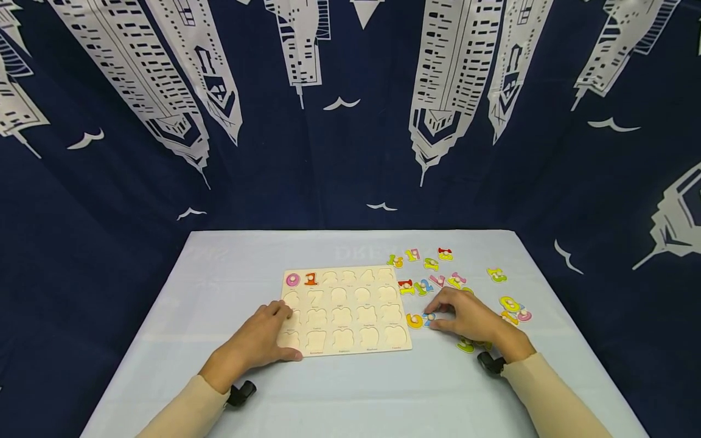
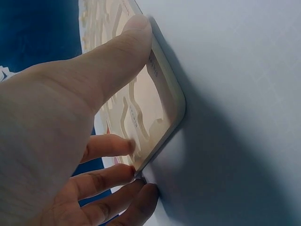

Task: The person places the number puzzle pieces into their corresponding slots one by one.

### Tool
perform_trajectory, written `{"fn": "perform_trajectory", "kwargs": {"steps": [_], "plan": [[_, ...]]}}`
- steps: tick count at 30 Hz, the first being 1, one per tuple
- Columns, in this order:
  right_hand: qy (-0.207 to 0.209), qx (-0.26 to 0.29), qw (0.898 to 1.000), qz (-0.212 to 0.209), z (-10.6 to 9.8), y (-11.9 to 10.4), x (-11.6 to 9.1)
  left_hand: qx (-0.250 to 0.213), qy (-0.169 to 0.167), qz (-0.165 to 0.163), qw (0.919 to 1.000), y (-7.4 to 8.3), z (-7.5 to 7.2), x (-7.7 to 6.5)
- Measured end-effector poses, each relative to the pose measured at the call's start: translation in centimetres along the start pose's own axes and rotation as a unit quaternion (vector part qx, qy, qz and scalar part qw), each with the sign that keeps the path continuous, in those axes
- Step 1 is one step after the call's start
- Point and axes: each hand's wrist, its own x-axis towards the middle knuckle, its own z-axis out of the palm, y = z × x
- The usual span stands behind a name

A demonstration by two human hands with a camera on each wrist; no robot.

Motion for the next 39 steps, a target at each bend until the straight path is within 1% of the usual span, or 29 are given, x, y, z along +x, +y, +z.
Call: {"fn": "perform_trajectory", "kwargs": {"steps": [8,18,22,28,30,34,39], "plan": [[0.006,0.001,1.000,0.005,0.2,0.0,0.2,0.004,-0.004,0.000,1.0000,0.0,0.0,0.1],[0.011,0.002,1.000,-0.004,0.5,0.4,0.4,0.004,-0.004,-0.003,1.0000,-0.1,0.0,0.1],[0.016,0.001,1.000,-0.007,0.4,0.3,0.4,0.004,-0.002,0.000,1.0000,-0.2,0.0,0.1],[0.029,-0.003,1.000,-0.001,0.0,-0.3,0.6,0.003,-0.002,0.002,1.0000,-0.1,0.0,0.2],[0.036,-0.005,0.999,0.002,-0.1,-0.5,0.8,0.003,-0.002,0.002,1.0000,-0.1,-0.1,0.2],[0.055,-0.006,0.998,-0.009,0.1,-1.0,1.6,0.005,0.000,0.002,1.0000,-0.1,-0.2,0.1],[0.067,0.002,0.997,-0.026,0.7,-2.0,2.9,0.005,-0.001,0.003,1.0000,0.0,-0.2,0.1]]}}
